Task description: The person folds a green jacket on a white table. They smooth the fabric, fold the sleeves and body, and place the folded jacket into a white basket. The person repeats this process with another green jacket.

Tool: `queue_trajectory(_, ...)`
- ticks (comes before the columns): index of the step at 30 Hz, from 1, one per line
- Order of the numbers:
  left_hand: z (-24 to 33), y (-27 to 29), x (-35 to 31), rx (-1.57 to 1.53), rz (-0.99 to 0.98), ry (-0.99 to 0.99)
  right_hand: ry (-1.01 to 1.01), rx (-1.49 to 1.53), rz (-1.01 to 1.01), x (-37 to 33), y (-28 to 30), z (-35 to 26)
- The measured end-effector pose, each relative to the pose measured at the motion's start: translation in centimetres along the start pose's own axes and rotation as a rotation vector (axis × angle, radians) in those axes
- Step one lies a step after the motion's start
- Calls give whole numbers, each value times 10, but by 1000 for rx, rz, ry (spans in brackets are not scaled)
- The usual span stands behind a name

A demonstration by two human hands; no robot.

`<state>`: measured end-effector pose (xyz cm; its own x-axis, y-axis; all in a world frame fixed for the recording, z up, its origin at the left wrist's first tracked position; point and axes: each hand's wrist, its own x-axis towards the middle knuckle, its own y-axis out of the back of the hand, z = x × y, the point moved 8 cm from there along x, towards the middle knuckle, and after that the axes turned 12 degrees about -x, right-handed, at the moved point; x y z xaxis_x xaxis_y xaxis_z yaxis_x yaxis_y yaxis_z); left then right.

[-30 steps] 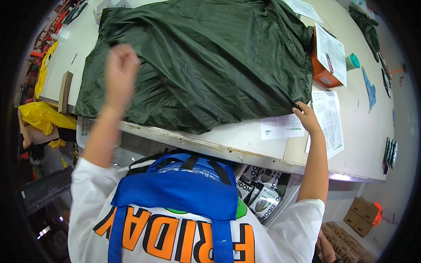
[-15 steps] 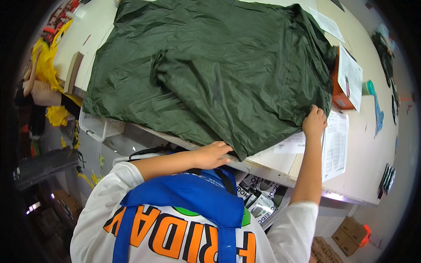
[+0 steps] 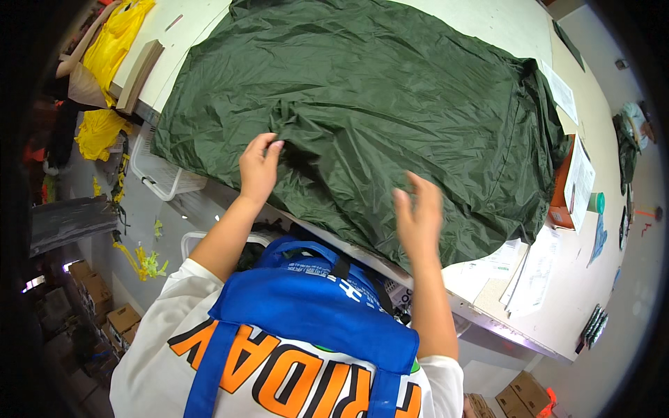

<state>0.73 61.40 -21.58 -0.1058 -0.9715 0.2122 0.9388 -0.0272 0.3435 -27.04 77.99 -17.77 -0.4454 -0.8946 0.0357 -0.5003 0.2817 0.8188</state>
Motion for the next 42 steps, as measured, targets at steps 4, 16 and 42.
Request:
queue_trajectory(4, 123, -26, -23, 27, -365, -721, -308, 810, -342, 45, -62, -83)
queue_trajectory(16, 84, -35, -30, -1249, -546, 730, -364, 1276, -21, 34, -15, -93)
queue_trajectory(42, -34, 59, 109, 149, -238, 215, -515, -836, -96, -70, -57, 138)
